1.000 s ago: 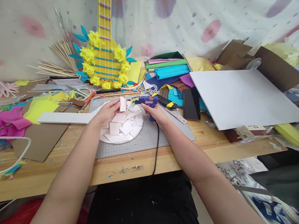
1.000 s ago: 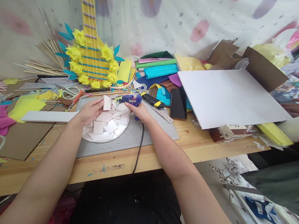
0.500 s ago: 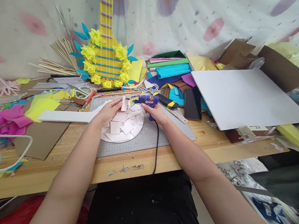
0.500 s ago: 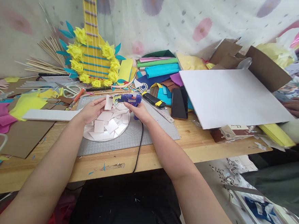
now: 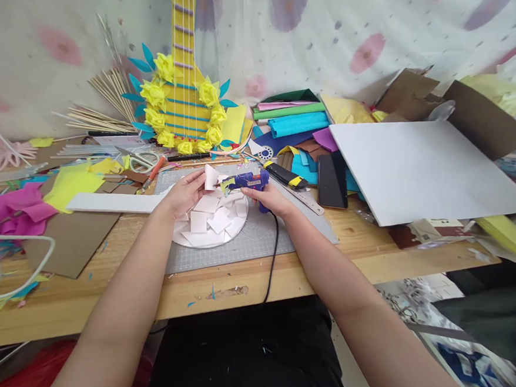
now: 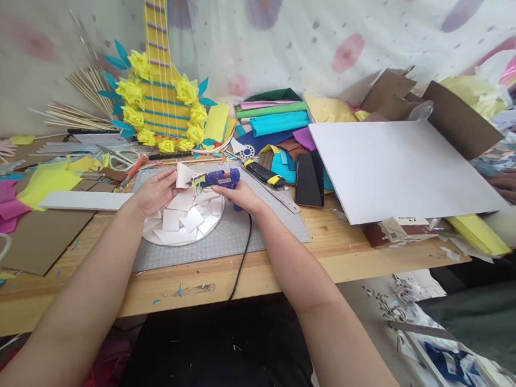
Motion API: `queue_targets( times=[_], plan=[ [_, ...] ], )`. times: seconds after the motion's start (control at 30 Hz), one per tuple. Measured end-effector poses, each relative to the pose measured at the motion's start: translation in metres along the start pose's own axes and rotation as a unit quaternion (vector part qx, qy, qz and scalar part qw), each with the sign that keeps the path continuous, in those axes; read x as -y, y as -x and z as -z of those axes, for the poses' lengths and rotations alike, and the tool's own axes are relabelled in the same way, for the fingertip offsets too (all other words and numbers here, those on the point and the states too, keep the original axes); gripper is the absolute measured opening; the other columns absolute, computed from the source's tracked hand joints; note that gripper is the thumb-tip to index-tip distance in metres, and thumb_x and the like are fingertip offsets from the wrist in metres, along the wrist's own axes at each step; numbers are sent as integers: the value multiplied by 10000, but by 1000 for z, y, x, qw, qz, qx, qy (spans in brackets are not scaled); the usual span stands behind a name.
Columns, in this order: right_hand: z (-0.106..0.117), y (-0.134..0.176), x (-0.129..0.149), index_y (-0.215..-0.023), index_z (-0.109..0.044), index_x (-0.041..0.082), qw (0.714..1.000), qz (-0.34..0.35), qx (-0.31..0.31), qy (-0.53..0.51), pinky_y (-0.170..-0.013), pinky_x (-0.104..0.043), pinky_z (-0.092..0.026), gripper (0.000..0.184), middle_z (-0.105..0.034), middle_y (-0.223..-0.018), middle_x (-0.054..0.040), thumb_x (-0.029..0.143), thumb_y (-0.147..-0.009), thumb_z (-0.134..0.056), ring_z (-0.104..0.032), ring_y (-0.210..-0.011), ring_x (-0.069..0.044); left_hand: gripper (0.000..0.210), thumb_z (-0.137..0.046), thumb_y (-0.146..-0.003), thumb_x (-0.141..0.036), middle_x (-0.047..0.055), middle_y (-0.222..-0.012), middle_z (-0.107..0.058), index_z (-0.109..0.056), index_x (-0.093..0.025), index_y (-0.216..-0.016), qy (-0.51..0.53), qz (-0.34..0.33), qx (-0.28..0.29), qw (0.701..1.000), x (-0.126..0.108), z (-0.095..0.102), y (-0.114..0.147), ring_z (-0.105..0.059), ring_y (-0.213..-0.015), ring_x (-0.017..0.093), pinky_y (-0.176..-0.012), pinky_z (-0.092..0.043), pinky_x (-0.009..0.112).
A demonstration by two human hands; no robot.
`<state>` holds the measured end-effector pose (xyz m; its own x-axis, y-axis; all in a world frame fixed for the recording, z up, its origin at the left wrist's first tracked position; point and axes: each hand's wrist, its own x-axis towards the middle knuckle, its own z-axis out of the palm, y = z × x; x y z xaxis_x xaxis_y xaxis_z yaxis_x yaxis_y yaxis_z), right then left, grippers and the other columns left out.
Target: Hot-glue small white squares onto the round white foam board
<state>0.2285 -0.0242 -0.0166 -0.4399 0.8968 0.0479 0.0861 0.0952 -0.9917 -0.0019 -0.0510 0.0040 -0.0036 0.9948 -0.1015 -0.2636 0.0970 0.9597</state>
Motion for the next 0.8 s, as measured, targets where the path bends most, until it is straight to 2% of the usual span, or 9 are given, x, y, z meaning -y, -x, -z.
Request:
queue_targets(
  times=[0.43,0.63,0.8],
  plan=[
    [-3,2,4,-716,-559,216,1000,9,10,-22,-509,-279,-299,530,-453,-541,38,692,-568,-738,-393,-531,-114,273,-724,-774,-231,90,-1059,-723,-692,-160,-1036,-14,-12,12,1000,3,-1,0,-680,-981,208,-853,-571,341],
    [-3,-2,-1,-700,-557,217,999,2,-30,-28,-493,-273,-284,496,-422,-526,40,667,-598,-737,-361,-520,-109,273,-716,-780,-219,103,-1004,-738,-709,-133,-1039,-17,0,16,1000,2,-4,2,-688,-974,216,-906,-554,359],
    [-2,-4,-3,-622,-490,221,998,-5,-62,-32,-487,-274,-292,517,-431,-520,38,673,-585,-738,-359,-511,-103,276,-690,-802,-204,104,-946,-746,-708,-124,-1065,-19,14,6,1000,3,-3,1,-694,-951,222,-898,-559,379]
  ],
)
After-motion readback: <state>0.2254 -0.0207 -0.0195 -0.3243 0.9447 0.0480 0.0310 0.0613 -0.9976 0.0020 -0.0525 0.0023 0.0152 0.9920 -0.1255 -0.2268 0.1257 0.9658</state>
